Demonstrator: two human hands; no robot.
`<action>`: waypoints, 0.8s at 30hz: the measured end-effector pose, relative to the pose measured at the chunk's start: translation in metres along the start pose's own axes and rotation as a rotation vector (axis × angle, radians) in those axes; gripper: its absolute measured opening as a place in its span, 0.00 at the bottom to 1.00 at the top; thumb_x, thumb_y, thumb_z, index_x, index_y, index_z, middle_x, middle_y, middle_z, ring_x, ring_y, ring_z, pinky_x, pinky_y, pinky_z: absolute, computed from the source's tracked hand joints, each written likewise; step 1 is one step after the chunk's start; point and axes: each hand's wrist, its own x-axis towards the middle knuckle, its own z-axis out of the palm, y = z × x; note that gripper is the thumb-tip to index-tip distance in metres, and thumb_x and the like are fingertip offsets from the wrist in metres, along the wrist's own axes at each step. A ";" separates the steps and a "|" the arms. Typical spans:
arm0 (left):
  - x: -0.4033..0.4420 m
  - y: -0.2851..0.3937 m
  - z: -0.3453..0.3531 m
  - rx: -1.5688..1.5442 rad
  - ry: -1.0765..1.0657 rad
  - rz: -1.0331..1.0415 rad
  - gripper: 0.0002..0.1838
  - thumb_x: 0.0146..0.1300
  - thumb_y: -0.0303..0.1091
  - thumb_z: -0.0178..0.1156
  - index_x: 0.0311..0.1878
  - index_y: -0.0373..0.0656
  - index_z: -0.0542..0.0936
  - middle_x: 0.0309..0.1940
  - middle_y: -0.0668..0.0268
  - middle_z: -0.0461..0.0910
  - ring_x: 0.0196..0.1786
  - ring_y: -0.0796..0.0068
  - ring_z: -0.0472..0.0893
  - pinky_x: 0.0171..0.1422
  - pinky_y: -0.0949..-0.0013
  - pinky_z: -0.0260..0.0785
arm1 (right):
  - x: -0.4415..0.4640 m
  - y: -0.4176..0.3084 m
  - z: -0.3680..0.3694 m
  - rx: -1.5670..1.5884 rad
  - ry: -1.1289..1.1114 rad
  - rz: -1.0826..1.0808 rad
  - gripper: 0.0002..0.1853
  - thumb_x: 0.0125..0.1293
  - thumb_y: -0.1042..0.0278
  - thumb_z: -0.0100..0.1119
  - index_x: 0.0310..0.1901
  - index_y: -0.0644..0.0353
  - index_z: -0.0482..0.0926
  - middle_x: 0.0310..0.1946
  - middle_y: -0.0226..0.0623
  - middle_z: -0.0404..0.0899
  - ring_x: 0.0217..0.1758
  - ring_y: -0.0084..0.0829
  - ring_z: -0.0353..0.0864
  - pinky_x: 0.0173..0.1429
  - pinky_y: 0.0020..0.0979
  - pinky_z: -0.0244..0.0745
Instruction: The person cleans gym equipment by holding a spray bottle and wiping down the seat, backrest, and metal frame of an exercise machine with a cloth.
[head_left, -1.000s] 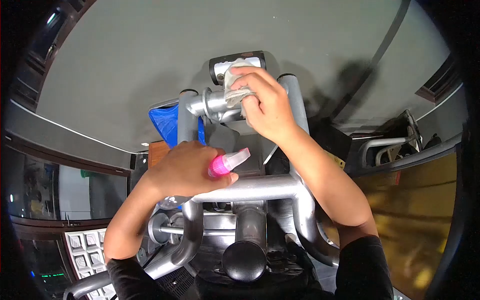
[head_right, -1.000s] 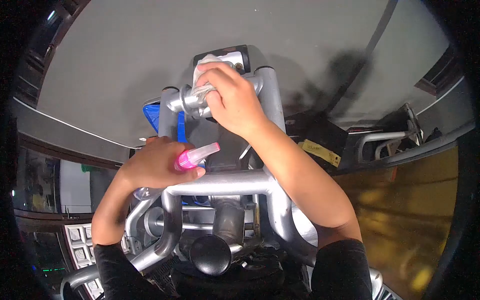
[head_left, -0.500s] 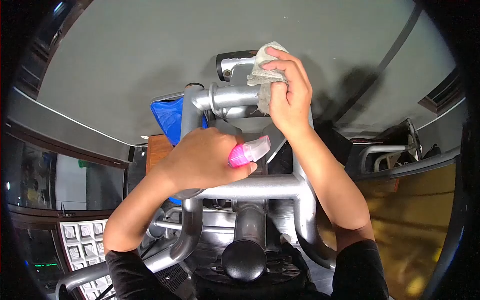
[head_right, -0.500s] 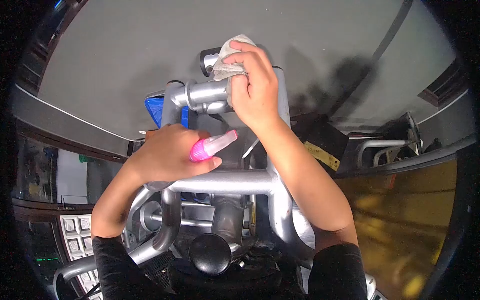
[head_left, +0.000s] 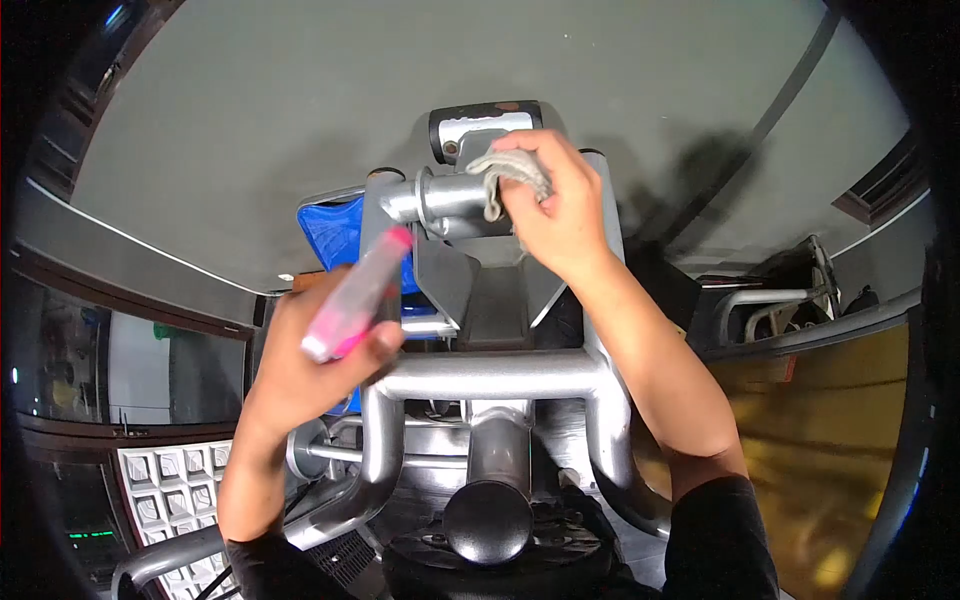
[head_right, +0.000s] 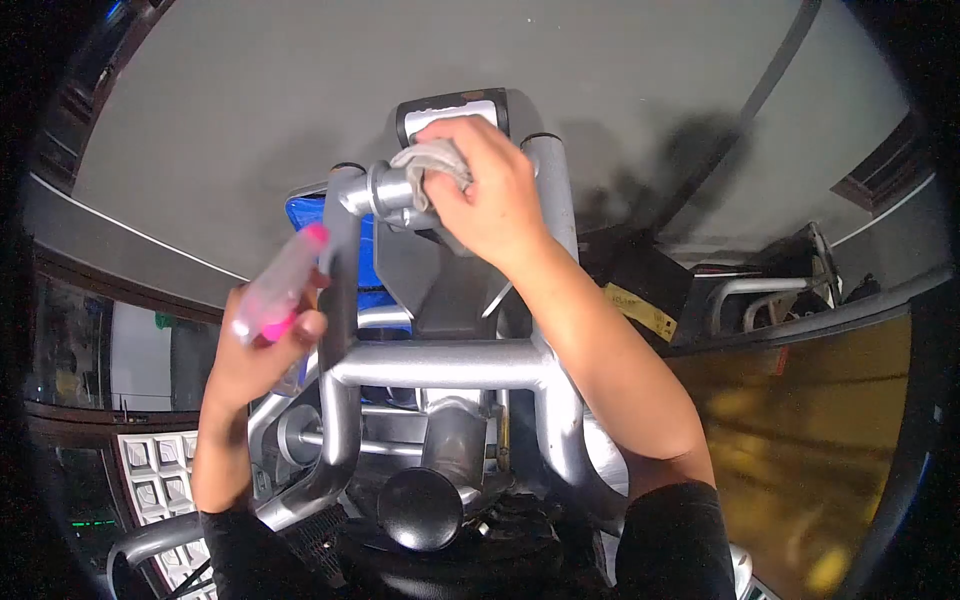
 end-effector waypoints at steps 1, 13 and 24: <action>-0.010 0.001 -0.002 -0.025 0.064 -0.117 0.21 0.60 0.45 0.69 0.46 0.36 0.81 0.23 0.66 0.76 0.27 0.75 0.77 0.35 0.68 0.70 | 0.001 0.004 0.004 0.001 -0.023 -0.098 0.15 0.54 0.76 0.60 0.46 0.60 0.79 0.40 0.42 0.81 0.39 0.43 0.84 0.42 0.38 0.80; -0.038 -0.061 0.029 0.125 0.509 0.052 0.23 0.49 0.28 0.74 0.50 0.37 0.80 0.38 0.55 0.83 0.39 0.58 0.82 0.46 0.62 0.75 | -0.040 -0.004 0.033 -0.366 -0.688 0.183 0.17 0.68 0.62 0.61 0.45 0.69 0.70 0.42 0.59 0.79 0.48 0.61 0.79 0.51 0.53 0.75; -0.047 -0.065 0.037 0.205 0.599 0.040 0.21 0.50 0.34 0.75 0.46 0.41 0.81 0.38 0.58 0.84 0.41 0.53 0.80 0.53 0.56 0.70 | -0.054 -0.006 0.041 -0.440 -1.092 0.255 0.17 0.67 0.61 0.60 0.51 0.64 0.77 0.35 0.58 0.83 0.44 0.60 0.83 0.51 0.53 0.78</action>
